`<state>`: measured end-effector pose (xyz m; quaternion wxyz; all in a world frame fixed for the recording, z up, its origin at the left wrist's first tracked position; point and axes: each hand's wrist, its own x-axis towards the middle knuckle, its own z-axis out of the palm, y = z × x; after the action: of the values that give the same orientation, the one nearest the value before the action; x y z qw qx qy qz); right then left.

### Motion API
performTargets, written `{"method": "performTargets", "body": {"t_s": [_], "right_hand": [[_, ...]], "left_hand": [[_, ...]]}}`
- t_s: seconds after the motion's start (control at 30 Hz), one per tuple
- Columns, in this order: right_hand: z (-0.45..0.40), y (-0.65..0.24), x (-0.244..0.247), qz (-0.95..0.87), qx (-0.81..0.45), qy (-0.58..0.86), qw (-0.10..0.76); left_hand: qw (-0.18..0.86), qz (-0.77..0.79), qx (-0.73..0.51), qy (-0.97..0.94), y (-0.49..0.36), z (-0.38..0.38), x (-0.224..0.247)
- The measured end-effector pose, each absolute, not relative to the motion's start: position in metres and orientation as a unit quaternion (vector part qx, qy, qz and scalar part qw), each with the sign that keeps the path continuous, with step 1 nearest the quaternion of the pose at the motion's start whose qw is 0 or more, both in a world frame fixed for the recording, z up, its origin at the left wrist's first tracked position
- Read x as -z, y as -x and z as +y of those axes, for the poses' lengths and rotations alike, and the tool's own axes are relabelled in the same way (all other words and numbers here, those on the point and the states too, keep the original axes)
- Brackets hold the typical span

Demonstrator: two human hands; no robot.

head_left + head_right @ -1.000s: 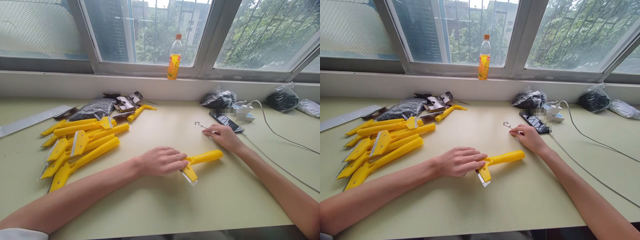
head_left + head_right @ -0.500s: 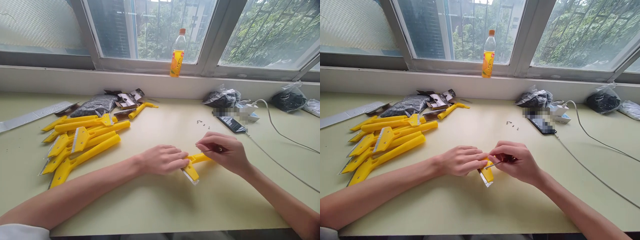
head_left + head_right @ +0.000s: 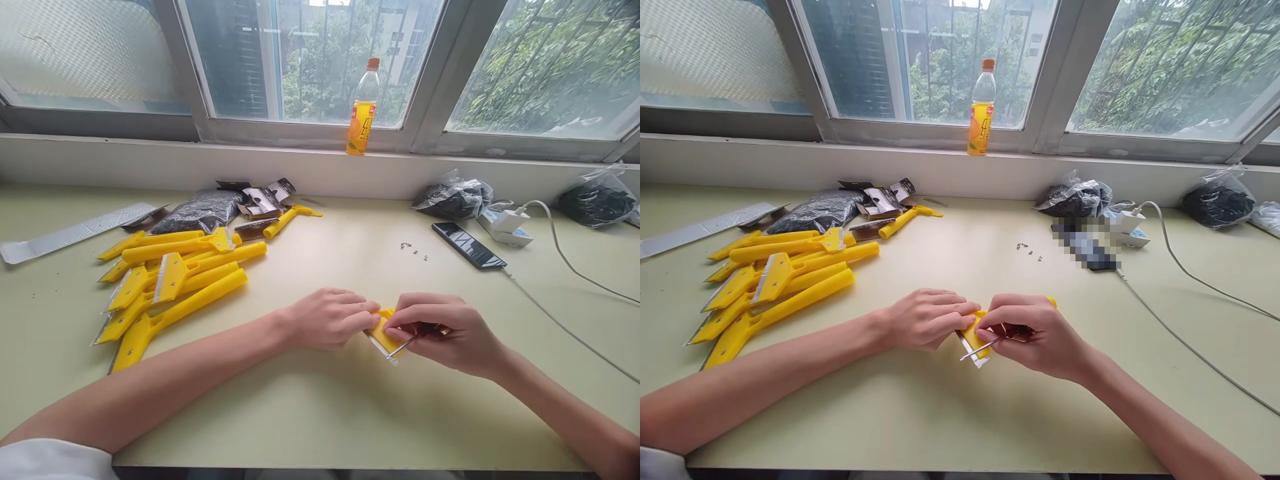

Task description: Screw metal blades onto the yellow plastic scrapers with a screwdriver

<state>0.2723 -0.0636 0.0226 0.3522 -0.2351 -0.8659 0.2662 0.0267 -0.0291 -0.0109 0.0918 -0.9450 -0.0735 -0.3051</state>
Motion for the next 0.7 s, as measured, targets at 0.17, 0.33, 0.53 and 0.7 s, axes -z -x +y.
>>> {"method": "performTargets", "body": {"t_s": [0.17,0.33,0.53,0.7], "right_hand": [[-0.065,-0.277,-0.027,-0.883,-0.279,0.216,0.31],[-0.067,-0.282,-0.035,-0.905,-0.246,0.201,0.284],[-0.065,-0.283,-0.031,-0.922,-0.171,0.176,0.299],[-0.064,-0.28,-0.022,-0.898,-0.179,0.177,0.359]], "left_hand": [[0.091,-0.061,0.307,0.945,-0.028,-0.03,0.012],[0.065,-0.084,0.314,0.944,-0.027,-0.031,0.012],[0.057,-0.08,0.323,0.941,-0.026,-0.031,0.01],[0.079,-0.064,0.349,0.931,-0.024,-0.03,0.01]]}}
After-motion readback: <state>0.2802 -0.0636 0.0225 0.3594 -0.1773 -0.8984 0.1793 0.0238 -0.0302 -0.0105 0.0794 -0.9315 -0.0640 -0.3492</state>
